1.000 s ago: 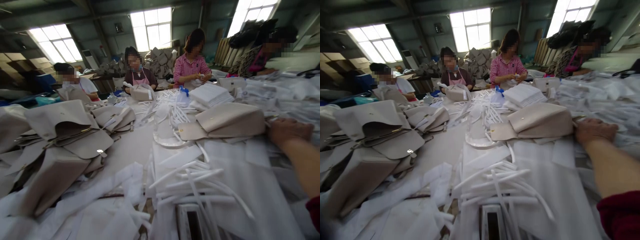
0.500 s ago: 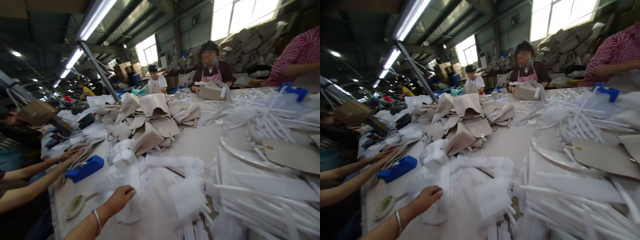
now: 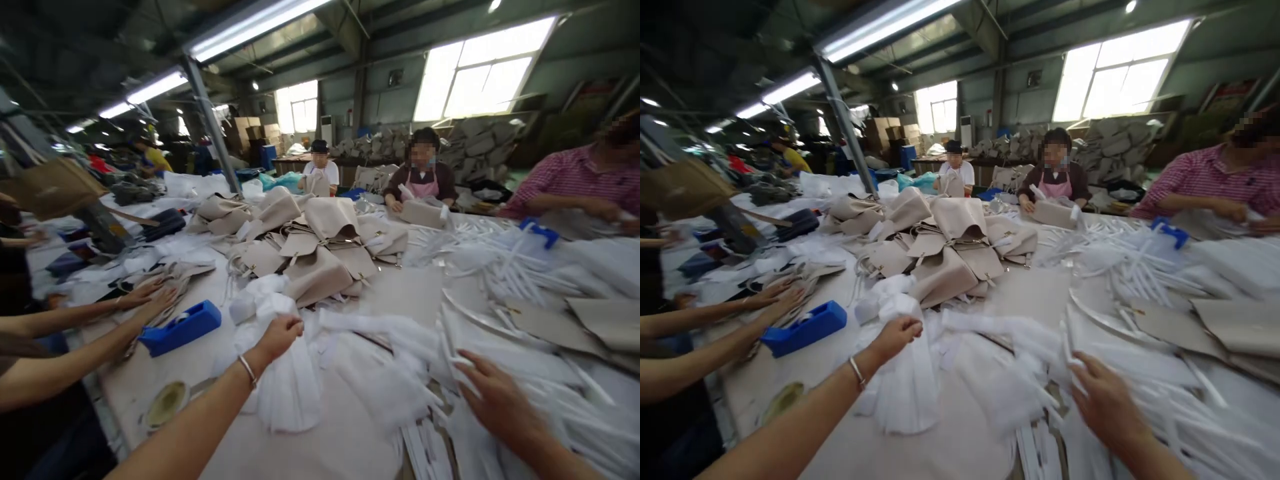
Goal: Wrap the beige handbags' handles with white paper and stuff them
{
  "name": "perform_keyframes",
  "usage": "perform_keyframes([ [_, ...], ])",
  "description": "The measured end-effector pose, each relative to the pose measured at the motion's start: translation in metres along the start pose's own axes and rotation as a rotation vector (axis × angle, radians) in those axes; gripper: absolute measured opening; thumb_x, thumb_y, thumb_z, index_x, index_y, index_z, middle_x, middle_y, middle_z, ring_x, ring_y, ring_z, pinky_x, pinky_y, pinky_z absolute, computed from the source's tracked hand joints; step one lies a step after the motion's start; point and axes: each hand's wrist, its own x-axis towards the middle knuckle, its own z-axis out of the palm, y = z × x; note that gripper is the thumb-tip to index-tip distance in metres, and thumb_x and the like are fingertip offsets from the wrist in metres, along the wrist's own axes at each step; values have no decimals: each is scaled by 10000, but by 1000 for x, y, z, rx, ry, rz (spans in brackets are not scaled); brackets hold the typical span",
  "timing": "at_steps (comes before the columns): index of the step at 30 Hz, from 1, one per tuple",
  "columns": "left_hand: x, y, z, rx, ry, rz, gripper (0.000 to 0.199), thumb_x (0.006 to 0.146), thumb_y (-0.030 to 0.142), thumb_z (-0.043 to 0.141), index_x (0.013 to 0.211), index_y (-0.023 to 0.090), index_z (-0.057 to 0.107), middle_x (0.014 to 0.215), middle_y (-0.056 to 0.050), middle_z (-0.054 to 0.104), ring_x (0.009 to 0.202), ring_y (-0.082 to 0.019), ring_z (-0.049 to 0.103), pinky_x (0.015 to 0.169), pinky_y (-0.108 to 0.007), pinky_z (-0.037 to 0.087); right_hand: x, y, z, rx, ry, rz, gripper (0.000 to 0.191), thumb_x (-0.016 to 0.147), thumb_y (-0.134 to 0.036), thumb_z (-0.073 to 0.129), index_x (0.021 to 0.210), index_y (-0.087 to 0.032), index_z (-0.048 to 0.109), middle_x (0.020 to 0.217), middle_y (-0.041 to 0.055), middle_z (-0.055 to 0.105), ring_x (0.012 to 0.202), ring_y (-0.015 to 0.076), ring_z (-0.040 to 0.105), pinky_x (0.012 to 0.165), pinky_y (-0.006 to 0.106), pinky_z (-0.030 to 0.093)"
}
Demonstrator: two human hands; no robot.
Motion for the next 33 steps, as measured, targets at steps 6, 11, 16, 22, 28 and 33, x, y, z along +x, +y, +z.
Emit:
perform_keyframes([
  [6,53,22,-18,-136,-30,0,348,721,455,656,859,138,696,810,-85,713,781,-203,655,687,-299,499,-27,-145,95,6,-304,30,451,846,-285,528,1286,-224,611,1451,115,494,1347,330,421,1067,505,368],
  [11,114,39,-35,-255,37,-30,393,633,478,729,814,134,669,780,-82,709,740,-192,661,656,-283,502,-33,-161,117,-30,-213,149,445,879,-281,505,1313,-212,572,1453,134,487,1362,342,393,1076,538,320],
  [16,171,53,-31,-113,12,106,338,679,440,701,838,142,686,743,-70,707,709,-177,645,637,-259,488,18,-121,107,-59,-87,219,355,900,-280,467,1192,-169,636,1340,155,571,1257,299,496,1053,463,380],
  [22,205,51,-20,-156,-45,160,266,695,369,720,860,161,710,786,-69,709,733,-178,627,645,-256,479,79,-54,121,-243,-235,401,679,737,-183,544,1407,-100,472,1448,209,450,1333,351,407,1040,495,374],
  [28,287,76,-44,-440,216,-37,341,748,426,720,907,139,625,804,-72,664,769,-172,630,639,-254,477,61,-4,193,-340,-150,340,622,751,-277,506,1354,-136,550,1429,199,481,1338,413,399,988,540,418],
  [33,351,93,-38,-491,236,-166,453,733,519,739,908,130,586,758,-86,641,771,-196,625,633,-289,488,43,9,216,-369,-45,281,581,750,-303,486,1319,-226,577,1368,145,558,1344,410,399,956,552,443],
])
